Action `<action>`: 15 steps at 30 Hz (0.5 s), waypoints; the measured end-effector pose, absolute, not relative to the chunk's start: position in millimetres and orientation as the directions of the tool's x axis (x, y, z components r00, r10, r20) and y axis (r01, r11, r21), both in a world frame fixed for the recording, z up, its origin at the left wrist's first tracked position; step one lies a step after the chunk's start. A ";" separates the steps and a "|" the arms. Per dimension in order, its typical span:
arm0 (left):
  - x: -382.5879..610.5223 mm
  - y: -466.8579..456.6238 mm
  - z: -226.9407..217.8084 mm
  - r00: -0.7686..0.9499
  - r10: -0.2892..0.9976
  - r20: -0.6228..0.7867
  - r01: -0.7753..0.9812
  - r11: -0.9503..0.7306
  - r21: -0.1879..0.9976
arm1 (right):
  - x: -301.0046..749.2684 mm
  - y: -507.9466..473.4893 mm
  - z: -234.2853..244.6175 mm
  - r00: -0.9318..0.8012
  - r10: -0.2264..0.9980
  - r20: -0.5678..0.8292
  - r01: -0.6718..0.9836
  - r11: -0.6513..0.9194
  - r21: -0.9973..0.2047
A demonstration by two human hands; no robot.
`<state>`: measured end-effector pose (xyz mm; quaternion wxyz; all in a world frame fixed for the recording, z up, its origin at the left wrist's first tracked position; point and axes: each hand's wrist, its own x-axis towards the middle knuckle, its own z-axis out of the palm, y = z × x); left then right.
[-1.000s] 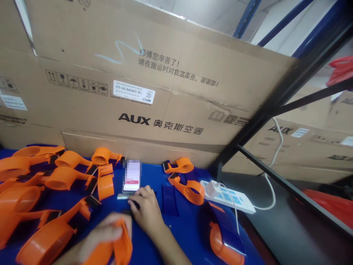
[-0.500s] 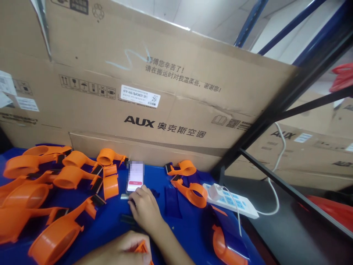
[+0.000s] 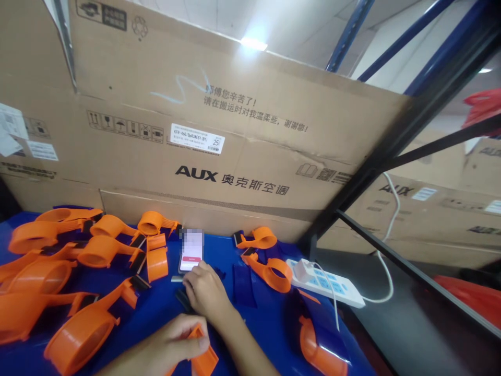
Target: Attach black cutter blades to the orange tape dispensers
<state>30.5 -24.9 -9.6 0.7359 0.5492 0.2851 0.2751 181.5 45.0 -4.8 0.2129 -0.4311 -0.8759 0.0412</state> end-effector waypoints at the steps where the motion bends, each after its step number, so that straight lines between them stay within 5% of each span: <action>1: 30.5 -24.5 -10.2 0.689 0.717 -0.108 -0.088 0.231 0.969 | 183.4 44.6 -1.7 -0.533 0.770 0.350 0.734 0.627 -0.261; 10: 32.7 -20.9 -10.4 0.598 0.801 -0.028 -0.250 0.219 0.943 | 235.5 21.5 43.5 -0.401 0.805 0.438 0.754 0.561 -0.342; 15: 18.2 -3.9 -11.9 0.506 0.863 0.010 -0.373 0.208 0.904 | 261.8 -20.7 53.0 -0.477 0.848 0.232 0.766 0.530 -0.364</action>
